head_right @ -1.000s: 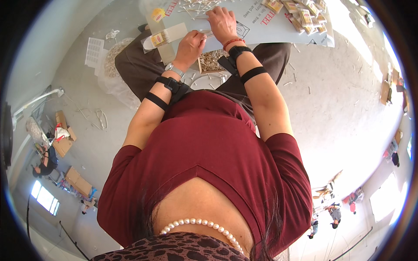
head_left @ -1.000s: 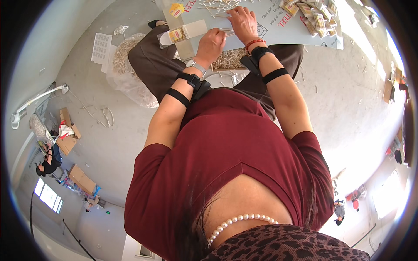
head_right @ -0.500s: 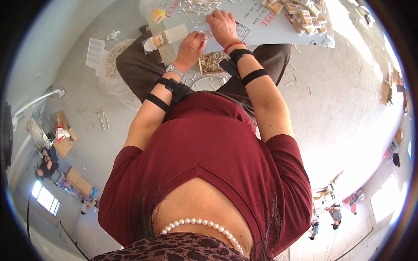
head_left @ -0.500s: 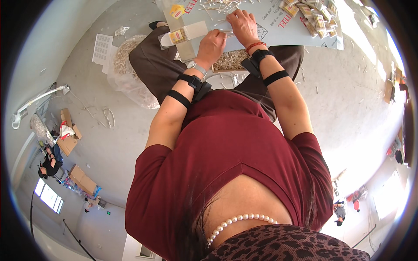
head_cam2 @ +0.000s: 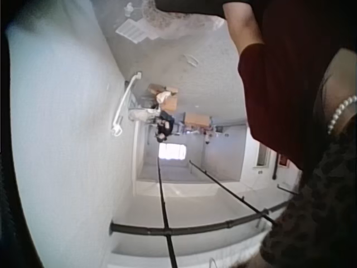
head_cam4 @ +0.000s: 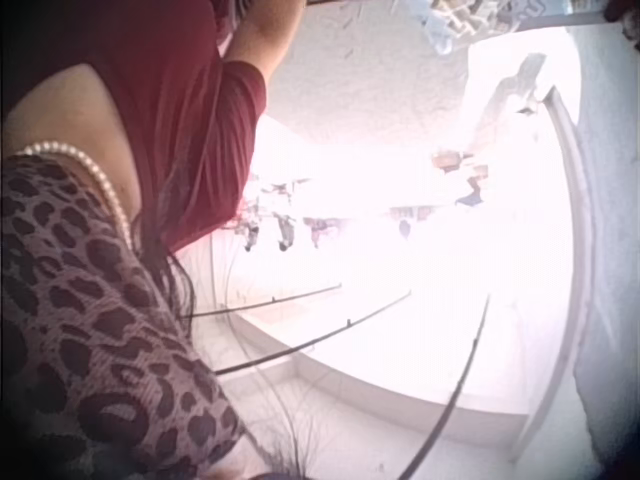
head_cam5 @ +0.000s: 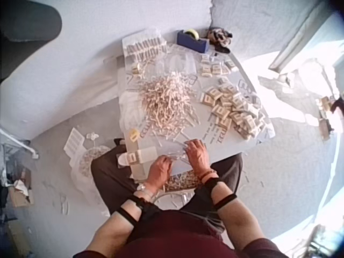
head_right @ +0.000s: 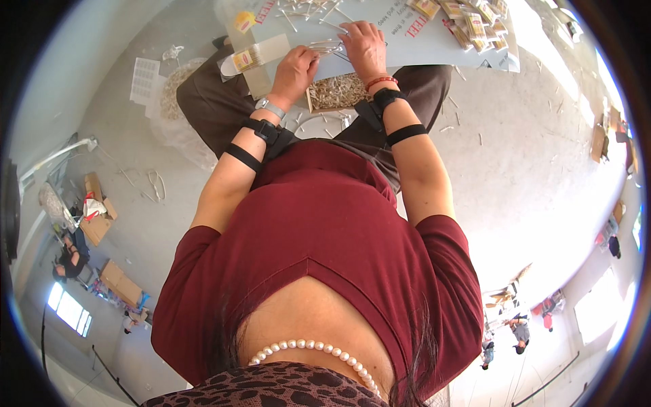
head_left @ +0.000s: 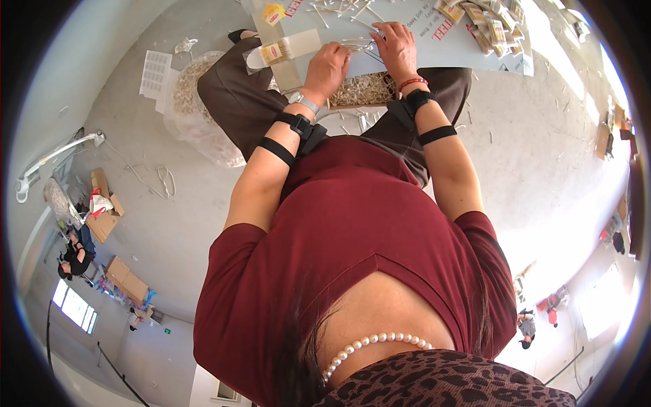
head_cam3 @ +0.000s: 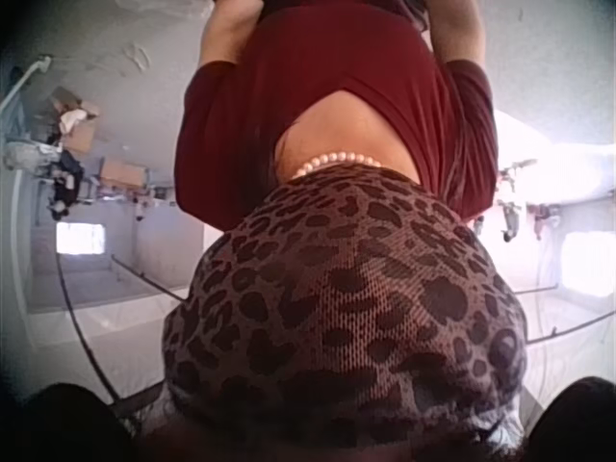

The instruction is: Sorting, gathering, and packaging bundles of thin fibers or sticks.

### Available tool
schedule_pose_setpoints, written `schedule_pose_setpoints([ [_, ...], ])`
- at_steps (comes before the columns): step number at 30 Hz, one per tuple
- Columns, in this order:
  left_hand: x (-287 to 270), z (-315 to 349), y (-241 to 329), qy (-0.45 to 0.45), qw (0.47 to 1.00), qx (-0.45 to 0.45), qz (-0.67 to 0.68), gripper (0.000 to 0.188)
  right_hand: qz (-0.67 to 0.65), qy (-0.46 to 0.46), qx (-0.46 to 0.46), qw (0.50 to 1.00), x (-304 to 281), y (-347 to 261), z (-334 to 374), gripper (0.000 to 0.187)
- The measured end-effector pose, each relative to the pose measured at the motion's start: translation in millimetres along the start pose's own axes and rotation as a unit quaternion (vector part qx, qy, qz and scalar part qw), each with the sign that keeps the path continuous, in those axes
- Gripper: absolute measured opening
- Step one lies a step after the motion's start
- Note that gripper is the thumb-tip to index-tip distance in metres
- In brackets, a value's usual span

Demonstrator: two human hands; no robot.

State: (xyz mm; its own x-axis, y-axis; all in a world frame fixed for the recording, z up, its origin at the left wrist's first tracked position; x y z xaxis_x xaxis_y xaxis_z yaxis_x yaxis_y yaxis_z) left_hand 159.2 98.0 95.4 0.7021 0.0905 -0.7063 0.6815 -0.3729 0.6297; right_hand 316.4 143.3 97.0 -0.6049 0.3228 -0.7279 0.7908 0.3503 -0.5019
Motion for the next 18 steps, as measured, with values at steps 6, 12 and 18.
schedule_pose_setpoints([
  [6,1.3,-0.1,-0.5,-0.002,1.0,-0.005,-0.004,0.01,0.022,-0.018,0.002,1.0,4.6,12.7,-7.6,0.02],
  [12,2.6,0.4,-1.1,-0.002,1.0,-0.001,-0.01,0.01,0.032,-0.052,-0.021,0.998,15.6,1.5,-3.9,0.011],
  [18,3.1,0.3,-0.2,-0.009,1.0,0.006,-0.017,0.01,-0.005,-0.066,-0.045,0.997,18.7,-11.3,7.2,0.009],
])
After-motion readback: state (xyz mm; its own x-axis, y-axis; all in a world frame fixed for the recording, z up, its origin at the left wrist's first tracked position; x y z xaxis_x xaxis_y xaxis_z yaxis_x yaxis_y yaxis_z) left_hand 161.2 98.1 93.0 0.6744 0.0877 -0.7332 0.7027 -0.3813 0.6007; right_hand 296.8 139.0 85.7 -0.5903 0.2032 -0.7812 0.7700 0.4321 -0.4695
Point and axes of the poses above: each hand's wrist, its own z-axis away from the middle knuckle, its own x-axis out of the palm, y = z × x, the point moved 10 cm from there along -z, towards the middle knuckle, and after that the axes turned 7 degrees about y, right-handed, at the moved point
